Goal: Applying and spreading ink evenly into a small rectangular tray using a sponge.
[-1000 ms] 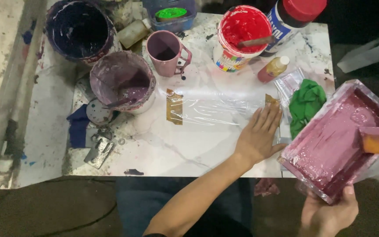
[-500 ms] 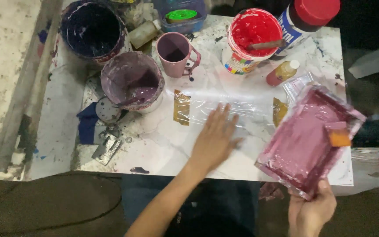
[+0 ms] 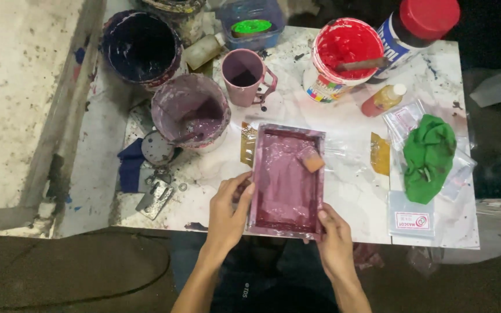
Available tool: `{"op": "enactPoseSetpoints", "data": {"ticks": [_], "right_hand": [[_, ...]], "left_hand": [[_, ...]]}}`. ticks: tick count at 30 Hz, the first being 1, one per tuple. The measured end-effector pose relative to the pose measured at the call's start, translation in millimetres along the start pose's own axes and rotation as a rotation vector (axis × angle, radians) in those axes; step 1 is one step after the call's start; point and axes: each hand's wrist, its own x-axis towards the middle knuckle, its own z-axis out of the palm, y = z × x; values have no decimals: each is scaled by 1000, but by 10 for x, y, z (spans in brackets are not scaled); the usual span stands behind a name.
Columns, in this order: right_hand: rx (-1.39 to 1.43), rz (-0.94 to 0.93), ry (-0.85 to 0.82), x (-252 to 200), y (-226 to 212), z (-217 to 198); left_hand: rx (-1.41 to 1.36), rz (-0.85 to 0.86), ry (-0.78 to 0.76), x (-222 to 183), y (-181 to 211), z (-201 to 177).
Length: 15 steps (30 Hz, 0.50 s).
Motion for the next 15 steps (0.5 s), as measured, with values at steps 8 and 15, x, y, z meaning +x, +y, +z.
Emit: {"op": "enactPoseSetpoints", "data": {"ticks": [8,15], "right_hand": [[-573,0,-107,-200,-108,116],[-483,-154,-131,-98,-399,20]], "left_hand": [[-115,-368,115,-291,4,-257],[-347,-276,61,-78,-56,-181]]}}
